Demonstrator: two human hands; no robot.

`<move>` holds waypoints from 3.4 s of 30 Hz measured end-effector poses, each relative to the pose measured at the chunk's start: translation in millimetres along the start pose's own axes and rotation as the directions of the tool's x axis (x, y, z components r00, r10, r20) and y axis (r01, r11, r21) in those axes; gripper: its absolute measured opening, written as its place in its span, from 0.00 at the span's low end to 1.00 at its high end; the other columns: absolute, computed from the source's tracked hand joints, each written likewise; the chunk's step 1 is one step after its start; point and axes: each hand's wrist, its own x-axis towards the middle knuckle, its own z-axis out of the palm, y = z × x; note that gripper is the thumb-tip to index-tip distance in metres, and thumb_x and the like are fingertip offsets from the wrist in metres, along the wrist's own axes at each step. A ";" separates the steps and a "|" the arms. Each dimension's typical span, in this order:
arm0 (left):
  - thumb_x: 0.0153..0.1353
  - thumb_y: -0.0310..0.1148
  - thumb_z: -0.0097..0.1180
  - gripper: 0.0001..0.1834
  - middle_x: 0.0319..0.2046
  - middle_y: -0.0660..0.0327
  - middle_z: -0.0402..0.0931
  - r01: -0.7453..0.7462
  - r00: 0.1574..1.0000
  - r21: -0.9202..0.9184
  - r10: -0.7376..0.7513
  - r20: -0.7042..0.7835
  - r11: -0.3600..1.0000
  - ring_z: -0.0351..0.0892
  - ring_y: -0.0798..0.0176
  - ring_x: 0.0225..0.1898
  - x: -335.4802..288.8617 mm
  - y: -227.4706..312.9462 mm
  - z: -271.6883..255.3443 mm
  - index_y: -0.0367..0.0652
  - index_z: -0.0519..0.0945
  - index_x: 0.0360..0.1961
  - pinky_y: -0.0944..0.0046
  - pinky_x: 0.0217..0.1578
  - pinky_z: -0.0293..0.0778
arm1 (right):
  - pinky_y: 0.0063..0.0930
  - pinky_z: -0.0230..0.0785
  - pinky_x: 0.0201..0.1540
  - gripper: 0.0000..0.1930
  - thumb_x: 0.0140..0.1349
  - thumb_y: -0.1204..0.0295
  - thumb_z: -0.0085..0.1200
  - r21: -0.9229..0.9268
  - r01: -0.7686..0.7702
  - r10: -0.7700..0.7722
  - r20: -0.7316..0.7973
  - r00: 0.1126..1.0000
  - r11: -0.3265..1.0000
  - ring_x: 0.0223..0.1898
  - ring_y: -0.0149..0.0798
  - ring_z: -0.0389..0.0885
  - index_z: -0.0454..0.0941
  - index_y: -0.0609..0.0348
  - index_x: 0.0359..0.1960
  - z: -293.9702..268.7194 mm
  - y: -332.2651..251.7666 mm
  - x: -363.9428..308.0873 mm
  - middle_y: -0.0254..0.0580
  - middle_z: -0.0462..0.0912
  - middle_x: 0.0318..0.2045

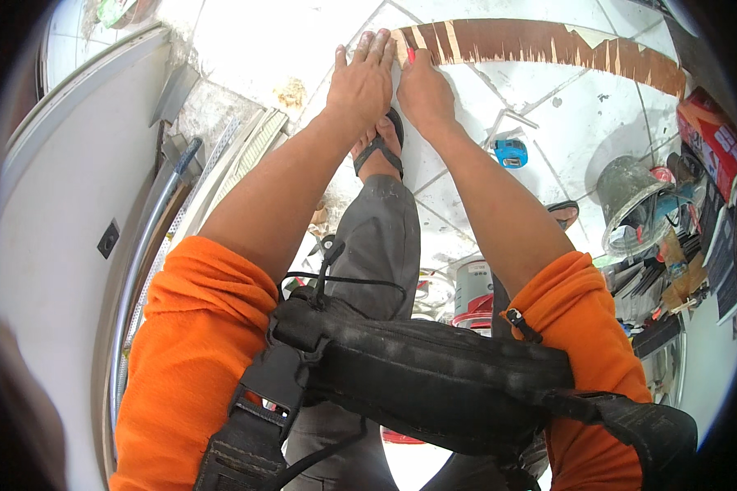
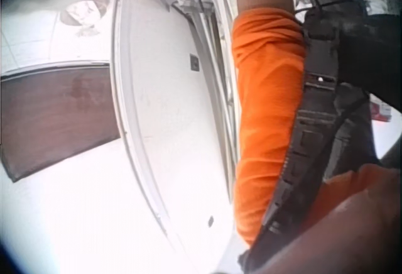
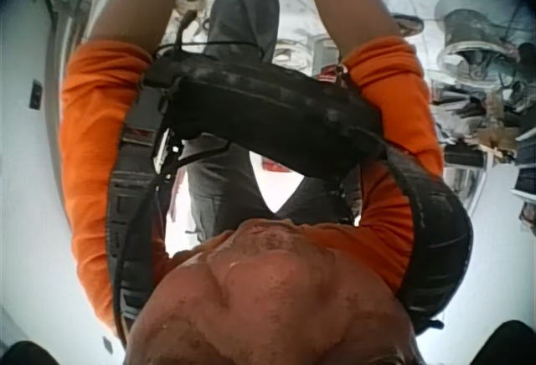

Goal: The person sits on a tiled floor and uses a utility knife and a metal ruler to cut a white rectangular sheet into smaller pieces. They then move to a different area and cut a long strip of cardboard.

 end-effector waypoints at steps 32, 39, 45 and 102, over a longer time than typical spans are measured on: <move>0.49 0.25 0.71 0.37 0.54 0.47 0.74 0.081 0.966 -0.671 -0.223 -0.129 0.737 0.76 0.41 0.57 13.0 26.8 -27.6 0.41 0.69 0.62 0.49 0.57 0.74 | 0.32 0.73 0.34 0.10 0.73 0.68 0.49 0.515 0.026 0.179 -0.344 0.922 0.857 0.30 0.34 0.81 0.77 0.60 0.47 -108.3 143.1 12.7 0.40 0.82 0.30; 0.48 0.23 0.70 0.36 0.49 0.46 0.80 0.017 0.972 -0.746 -0.186 -0.144 0.665 0.80 0.45 0.53 2.8 12.6 -16.5 0.38 0.72 0.61 0.53 0.55 0.75 | 0.29 0.74 0.34 0.11 0.76 0.65 0.50 0.504 0.125 0.036 -0.298 0.954 0.854 0.28 0.29 0.79 0.77 0.61 0.47 -83.5 121.3 -3.2 0.37 0.83 0.31; 0.58 0.21 0.61 0.21 0.46 0.51 0.80 0.014 0.857 -0.646 -0.342 -0.385 0.763 0.79 0.43 0.51 -1.3 20.6 -37.3 0.44 0.79 0.54 0.55 0.52 0.76 | 0.22 0.71 0.29 0.09 0.75 0.69 0.48 0.544 0.196 -0.021 -0.312 0.950 0.816 0.25 0.26 0.76 0.76 0.60 0.47 -84.9 85.0 -33.4 0.35 0.81 0.29; 0.61 0.30 0.64 0.42 0.77 0.53 0.55 -0.450 0.874 -0.219 0.377 -0.307 0.866 0.50 0.46 0.78 157.1 223.0 -74.6 0.47 0.60 0.75 0.47 0.77 0.50 | 0.59 0.75 0.47 0.14 0.73 0.64 0.48 -0.093 -0.297 0.229 -0.437 0.870 0.950 0.42 0.66 0.85 0.70 0.59 0.53 -275.5 252.4 41.3 0.63 0.86 0.37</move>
